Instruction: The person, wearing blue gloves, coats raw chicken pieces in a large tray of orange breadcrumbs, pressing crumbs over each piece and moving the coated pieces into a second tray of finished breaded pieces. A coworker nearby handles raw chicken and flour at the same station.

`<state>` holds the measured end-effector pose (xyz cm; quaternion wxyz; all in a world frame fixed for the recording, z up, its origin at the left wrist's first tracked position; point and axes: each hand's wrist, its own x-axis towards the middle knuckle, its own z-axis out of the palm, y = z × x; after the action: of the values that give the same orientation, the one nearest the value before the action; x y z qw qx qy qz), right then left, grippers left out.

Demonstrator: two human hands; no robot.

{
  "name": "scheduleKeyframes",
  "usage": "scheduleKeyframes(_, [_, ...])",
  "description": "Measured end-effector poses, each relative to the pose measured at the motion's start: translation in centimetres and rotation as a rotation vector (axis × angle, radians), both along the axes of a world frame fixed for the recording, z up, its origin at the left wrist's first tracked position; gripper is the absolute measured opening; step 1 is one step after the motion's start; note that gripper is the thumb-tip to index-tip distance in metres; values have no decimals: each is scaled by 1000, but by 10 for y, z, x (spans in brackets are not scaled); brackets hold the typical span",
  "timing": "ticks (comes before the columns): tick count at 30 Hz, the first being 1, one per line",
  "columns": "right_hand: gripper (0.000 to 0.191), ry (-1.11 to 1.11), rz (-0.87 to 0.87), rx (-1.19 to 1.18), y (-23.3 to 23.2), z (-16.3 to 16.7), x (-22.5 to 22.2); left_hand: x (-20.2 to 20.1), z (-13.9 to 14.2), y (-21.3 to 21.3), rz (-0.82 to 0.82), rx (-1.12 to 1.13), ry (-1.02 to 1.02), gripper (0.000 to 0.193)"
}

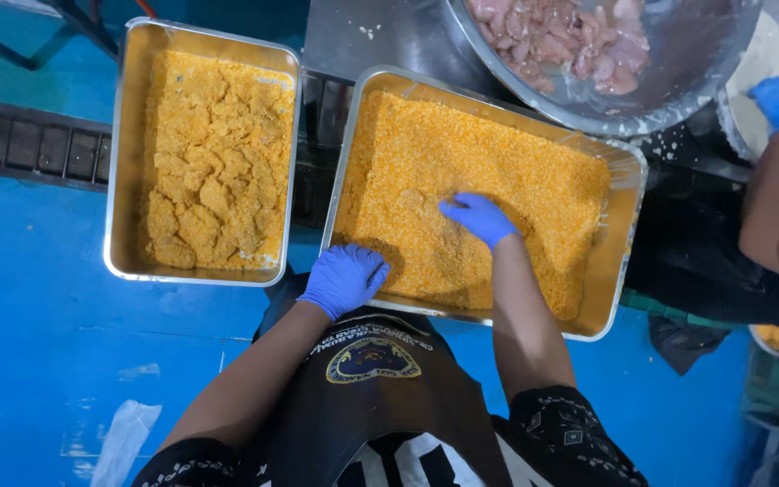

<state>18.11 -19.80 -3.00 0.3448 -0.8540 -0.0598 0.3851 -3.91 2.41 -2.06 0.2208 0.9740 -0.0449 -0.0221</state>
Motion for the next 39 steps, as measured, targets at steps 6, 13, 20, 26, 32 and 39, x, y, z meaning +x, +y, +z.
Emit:
scheduleKeyframes(6, [75,34,36,88,-3,1,2,1,6,1,18,-12,21,33])
scheduleKeyframes(13, [72,-73,-38,169,-14,22,2,-1,14,11,-12,-84,17,33])
scheduleKeyframes(20, [61,-339,3,-65,-21,59,21,-6,31,21,-4,-134,-20,32])
scheduleKeyframes(26, [52,-366,197,151,62,96,17,-11,41,36,27,-281,43,33])
scheduleKeyframes(32, [49,-201,233,417,205,111,5,-11,25,29,13,-221,-158,34])
scheduleKeyframes(39, [48,-183,106,330,274,81,21,-7,15,23,3,-146,-88,34])
